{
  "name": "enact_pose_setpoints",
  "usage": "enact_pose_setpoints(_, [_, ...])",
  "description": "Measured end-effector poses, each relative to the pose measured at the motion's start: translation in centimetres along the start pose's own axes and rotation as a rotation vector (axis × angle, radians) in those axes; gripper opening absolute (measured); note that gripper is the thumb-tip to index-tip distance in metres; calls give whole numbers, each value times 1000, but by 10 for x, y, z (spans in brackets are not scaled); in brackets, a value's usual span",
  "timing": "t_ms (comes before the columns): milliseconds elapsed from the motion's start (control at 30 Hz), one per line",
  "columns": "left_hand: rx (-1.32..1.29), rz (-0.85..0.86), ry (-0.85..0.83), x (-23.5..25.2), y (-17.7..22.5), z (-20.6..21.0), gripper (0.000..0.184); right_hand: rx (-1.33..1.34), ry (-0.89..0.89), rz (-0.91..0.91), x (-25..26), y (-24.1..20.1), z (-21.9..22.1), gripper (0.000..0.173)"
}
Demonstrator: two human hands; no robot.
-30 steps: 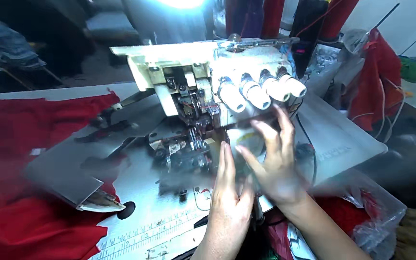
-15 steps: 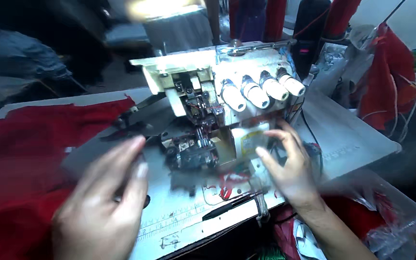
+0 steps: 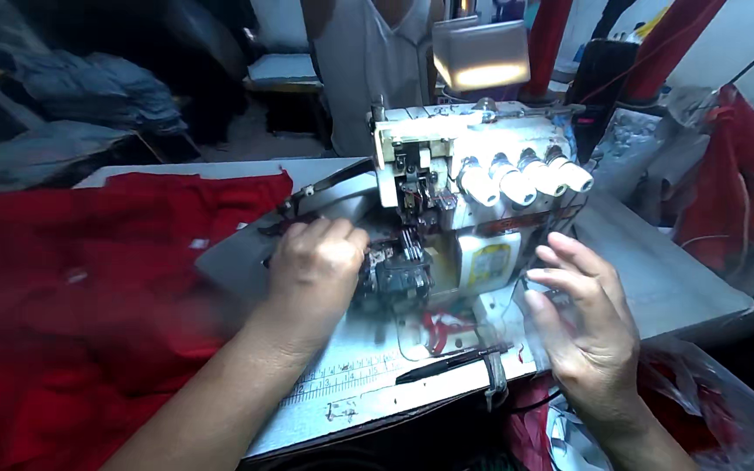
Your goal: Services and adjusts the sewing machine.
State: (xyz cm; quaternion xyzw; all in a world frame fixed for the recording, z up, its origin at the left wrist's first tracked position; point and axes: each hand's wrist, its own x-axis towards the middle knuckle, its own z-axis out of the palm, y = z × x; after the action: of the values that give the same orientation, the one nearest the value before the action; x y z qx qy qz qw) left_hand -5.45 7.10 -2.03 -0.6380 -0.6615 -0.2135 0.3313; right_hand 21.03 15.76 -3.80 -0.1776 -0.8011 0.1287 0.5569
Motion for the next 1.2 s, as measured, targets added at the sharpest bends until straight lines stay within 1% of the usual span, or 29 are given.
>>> enact_pose_setpoints(67, [-7,7,-13,-1,-3,-11,11,75,-40,-57,7,-8,12,13])
enact_pose_setpoints(133, [-79,-57,-55,0,-9,-25,15,101,-112,-105,15,-18,24,15])
enact_pose_setpoints(267, [-184,-113,-77,2,-15,-45,12,-77,-190,-245,33,-32,55,24])
enact_pose_setpoints(333, [-223,-131,-102,-11,-25,-43,10,-139,-222,-276,42,-35,69,27])
enact_pose_setpoints(367, [-228,-98,-103,-30,-47,-30,11,-166,-233,-283,46,-37,75,27])
enact_pose_setpoints(433, [-216,120,-73,-74,-110,6,22,-217,-285,-269,52,-44,84,29])
enact_pose_setpoints(467, [-235,212,-26,-82,-124,16,25,-204,-309,-261,53,-47,88,27])
enact_pose_setpoints(500, [-242,125,-59,-75,-106,4,23,-192,-332,-252,54,-50,92,21])
enact_pose_setpoints(533, [-258,6,-92,-55,-72,-19,20,-214,-367,-246,55,-54,95,14])
enact_pose_setpoints(567, [-276,-76,-92,-32,-40,-39,16,-259,-414,-236,58,-59,97,9])
enact_pose_setpoints(600, [-257,-103,-100,-18,-24,-53,14,-287,-472,-217,61,-65,98,4])
enact_pose_setpoints(633, [-248,-102,-116,-11,-23,-60,13,-305,-505,-198,62,-68,99,2])
enact_pose_setpoints(700, [-268,-104,-130,-8,-44,-67,17,-334,-525,-158,63,-72,101,4])
enact_pose_setpoints(767, [-271,-210,-104,-3,-71,-67,29,-324,-518,-119,62,-73,103,4])
enact_pose_setpoints(833, [-287,-385,-158,8,-87,-65,32,-308,-511,-93,61,-74,106,6])
enact_pose_setpoints(900, [-313,-506,-298,23,-87,-60,34,-310,-496,-75,60,-75,109,10])
enact_pose_setpoints(967, [-296,-534,-433,36,-82,-48,34,-323,-476,-65,60,-75,113,10])
enact_pose_setpoints(1000, [-273,-527,-472,40,-79,-41,32,-325,-472,-58,60,-75,114,9])
enact_pose_setpoints(1100, [-255,-555,-506,47,-77,-30,22,-304,-489,-10,62,-77,115,13])
enact_pose_setpoints(1133, [-293,-590,-515,48,-78,-30,22,-297,-482,3,62,-77,117,14])
enact_pose_setpoints(1200, [-435,-659,-526,47,-80,-31,27,-272,-427,7,60,-74,125,15])
